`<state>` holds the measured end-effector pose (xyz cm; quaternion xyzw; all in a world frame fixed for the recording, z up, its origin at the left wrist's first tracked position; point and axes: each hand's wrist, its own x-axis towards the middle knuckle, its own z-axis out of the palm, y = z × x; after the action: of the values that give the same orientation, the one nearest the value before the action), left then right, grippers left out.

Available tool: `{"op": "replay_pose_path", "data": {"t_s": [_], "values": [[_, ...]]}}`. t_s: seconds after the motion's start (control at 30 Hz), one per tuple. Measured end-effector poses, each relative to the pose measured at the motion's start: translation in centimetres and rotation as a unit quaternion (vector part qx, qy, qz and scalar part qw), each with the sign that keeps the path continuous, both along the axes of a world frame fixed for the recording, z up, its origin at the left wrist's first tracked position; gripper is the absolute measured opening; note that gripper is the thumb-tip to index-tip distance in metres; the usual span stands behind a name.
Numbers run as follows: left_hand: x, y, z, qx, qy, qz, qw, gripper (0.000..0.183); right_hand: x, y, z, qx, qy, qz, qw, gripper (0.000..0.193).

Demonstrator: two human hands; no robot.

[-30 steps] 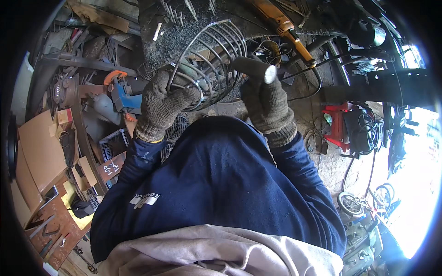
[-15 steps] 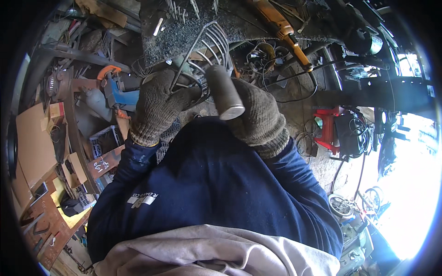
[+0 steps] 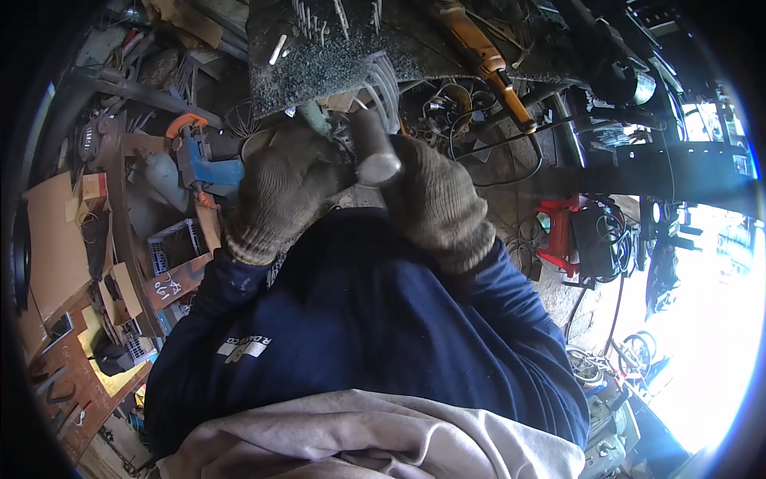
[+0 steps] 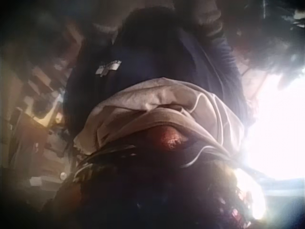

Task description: The person hammers a curved metal cage structure by hand using a small hammer, turning the object over several times to strike different points on the metal bars.

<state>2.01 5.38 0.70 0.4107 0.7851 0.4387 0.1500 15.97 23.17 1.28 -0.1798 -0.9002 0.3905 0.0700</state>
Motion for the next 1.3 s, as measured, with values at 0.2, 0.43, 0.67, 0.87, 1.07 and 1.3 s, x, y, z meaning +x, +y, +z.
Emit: {"op": "replay_pose_path", "data": {"t_s": [0.2,0.43,0.67,0.87,1.07,1.3], "values": [[0.3,0.1,-1.6,0.014,0.178,0.003,0.984,0.022,0.8,1.1,-2.3,0.008,0.099,0.07,0.993,0.05],[-0.1,0.1,-0.6,-0.026,0.079,-0.006,0.997,0.02,1.6,0.2,2.7,-0.091,0.078,0.055,0.991,0.051],[-0.1,0.3,-0.2,0.029,0.114,-0.012,0.993,0.024,0.2,0.8,-2.5,0.046,0.09,0.061,0.993,0.046],[-0.8,0.0,-1.0,0.007,0.052,-0.002,0.999,0.032,1.7,0.2,2.7,-0.138,0.162,0.066,0.975,0.043],[-0.9,0.3,-0.6,0.031,0.014,-0.018,0.999,0.027,-1.4,0.6,1.2,-0.018,-0.066,-0.065,0.996,0.042],[-1.6,0.0,-0.4,0.068,-0.068,-0.049,0.994,0.029,-0.3,1.2,-1.4,-0.518,0.143,-0.122,0.835,0.048]]}}
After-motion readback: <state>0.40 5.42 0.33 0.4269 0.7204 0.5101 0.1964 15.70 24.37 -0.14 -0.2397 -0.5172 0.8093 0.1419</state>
